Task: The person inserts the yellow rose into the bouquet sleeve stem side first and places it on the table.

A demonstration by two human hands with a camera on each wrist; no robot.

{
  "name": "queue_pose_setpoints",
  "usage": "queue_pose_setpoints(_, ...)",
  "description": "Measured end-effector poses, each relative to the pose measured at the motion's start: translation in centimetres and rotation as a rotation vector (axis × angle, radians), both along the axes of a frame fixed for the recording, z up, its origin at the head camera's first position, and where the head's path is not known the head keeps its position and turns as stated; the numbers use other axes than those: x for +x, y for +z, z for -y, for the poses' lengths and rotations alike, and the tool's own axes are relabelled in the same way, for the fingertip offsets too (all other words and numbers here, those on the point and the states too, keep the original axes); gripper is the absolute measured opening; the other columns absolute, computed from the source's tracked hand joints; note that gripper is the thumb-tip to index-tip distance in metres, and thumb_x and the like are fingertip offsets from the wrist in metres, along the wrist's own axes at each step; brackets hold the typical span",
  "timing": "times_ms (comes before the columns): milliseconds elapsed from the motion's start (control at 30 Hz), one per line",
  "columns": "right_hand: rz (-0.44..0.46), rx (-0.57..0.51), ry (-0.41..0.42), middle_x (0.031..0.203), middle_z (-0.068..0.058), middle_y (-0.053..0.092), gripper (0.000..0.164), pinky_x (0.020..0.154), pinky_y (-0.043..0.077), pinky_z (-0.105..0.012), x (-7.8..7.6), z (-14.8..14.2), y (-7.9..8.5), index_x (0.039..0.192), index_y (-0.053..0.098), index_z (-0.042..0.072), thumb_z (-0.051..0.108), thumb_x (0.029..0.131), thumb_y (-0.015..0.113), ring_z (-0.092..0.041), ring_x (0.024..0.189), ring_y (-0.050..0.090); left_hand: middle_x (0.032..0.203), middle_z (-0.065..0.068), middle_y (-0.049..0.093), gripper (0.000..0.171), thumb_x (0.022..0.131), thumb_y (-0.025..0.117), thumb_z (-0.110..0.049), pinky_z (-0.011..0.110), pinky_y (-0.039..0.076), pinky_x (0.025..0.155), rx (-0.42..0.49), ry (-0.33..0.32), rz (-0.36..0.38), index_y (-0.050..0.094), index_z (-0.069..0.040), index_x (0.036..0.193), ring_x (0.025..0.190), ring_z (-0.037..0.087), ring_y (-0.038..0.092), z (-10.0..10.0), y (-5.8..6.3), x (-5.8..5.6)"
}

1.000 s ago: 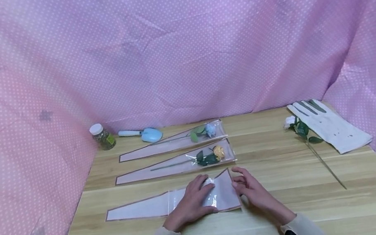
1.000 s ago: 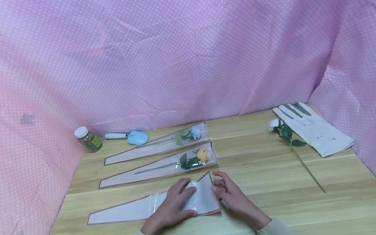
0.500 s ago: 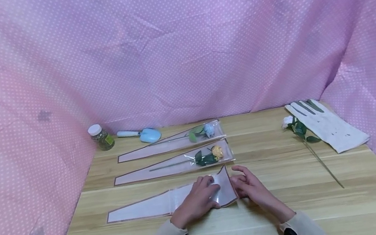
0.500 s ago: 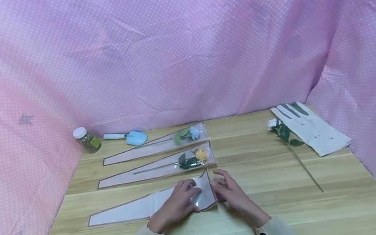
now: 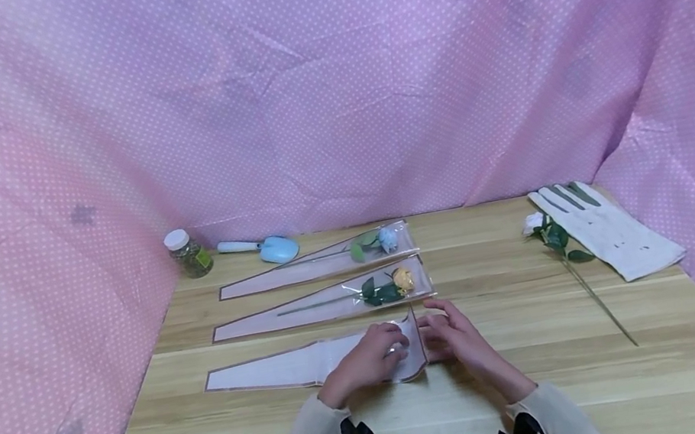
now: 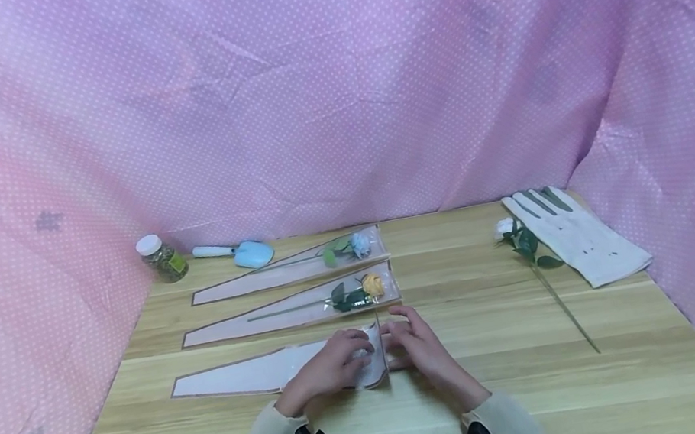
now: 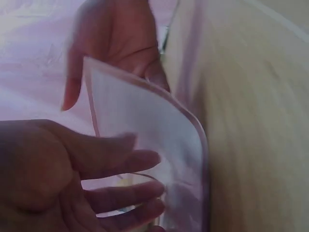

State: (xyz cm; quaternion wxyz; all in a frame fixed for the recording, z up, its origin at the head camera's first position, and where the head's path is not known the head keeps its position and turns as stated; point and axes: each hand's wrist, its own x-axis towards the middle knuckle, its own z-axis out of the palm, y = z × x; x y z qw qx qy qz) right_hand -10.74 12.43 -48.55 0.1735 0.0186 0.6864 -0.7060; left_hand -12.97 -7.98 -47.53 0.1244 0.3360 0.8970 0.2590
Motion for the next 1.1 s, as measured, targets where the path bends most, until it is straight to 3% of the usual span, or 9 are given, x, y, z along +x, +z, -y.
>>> queue_pose_setpoints(133,0.016,-0.071,0.046,0.143,-0.036,0.047,0.050,0.083,0.062,-0.041,-0.1,-0.1,0.2,0.148,0.024,0.003,0.034,0.109,0.033,-0.029,0.118,0.064,0.101,0.012,0.074,0.022,0.101,0.051,-0.011,0.029,0.052,0.082,0.150,0.063,0.060,0.071,-0.001,0.103,0.092,0.021,0.066,0.1,0.3,-0.3)
queue_pose_setpoints(233,0.017,-0.093,0.060,0.144,-0.036,0.045,0.054,0.084,0.061,-0.042,0.0,0.0,0.2,0.149,0.022,0.002,0.038,0.109,0.030,-0.028,0.116,0.065,0.090,0.010,0.071,0.028,0.103,0.049,-0.019,0.023,0.045,0.068,0.231,0.147,0.160,0.071,-0.002,0.100,0.076,0.014,0.058,0.1,0.5,-0.4)
queue_pose_setpoints(367,0.014,-0.086,0.067,0.144,-0.034,0.045,0.057,0.087,0.060,-0.047,0.1,0.2,0.3,0.149,0.023,0.002,0.043,0.109,0.027,-0.036,0.120,0.063,0.082,0.010,0.064,0.036,0.104,0.047,-0.028,0.022,0.039,0.060,0.301,0.255,0.281,0.069,-0.002,0.095,0.069,0.009,0.050,0.1,0.7,-0.5)
queue_pose_setpoints(533,0.001,-0.075,0.081,0.146,-0.034,0.046,0.059,0.089,0.059,-0.050,0.2,0.6,0.4,0.148,0.024,0.002,0.046,0.109,0.025,-0.044,0.125,0.059,0.087,0.015,0.067,0.039,0.103,0.049,-0.033,0.023,0.041,0.061,0.349,0.336,0.347,0.071,-0.002,0.094,0.072,0.011,0.052,0.1,1.0,-0.6)
queue_pose_setpoints(700,-0.018,-0.053,0.094,0.145,-0.033,0.047,0.059,0.089,0.059,-0.050,0.2,0.9,0.6,0.148,0.025,0.001,0.045,0.109,0.026,-0.046,0.127,0.056,0.088,0.010,0.068,0.034,0.099,0.054,-0.030,0.023,0.042,0.065,0.383,0.378,0.364,0.073,-0.002,0.092,0.075,0.011,0.053,0.0,1.3,-0.6)
queue_pose_setpoints(933,-0.014,-0.034,0.073,0.142,-0.033,0.049,0.054,0.088,0.059,-0.050,0.3,1.3,0.8,0.146,0.029,0.000,0.040,0.109,0.030,-0.043,0.125,0.059,0.087,0.012,0.071,0.019,0.091,0.061,-0.014,0.024,0.045,0.069,0.421,0.436,0.363,0.073,0.001,0.089,0.076,0.011,0.055,0.1,0.9,-0.6)
queue_pose_setpoints(1100,0.009,-0.018,0.066,0.142,-0.030,0.049,0.055,0.086,0.060,-0.046,0.2,1.2,0.6,0.147,0.029,0.003,0.042,0.108,0.032,-0.038,0.122,0.063,0.091,0.010,0.072,0.013,0.090,0.067,-0.012,0.027,0.045,0.073,0.404,0.491,0.401,0.076,-0.002,0.091,0.081,0.013,0.058,0.1,0.7,-0.6)
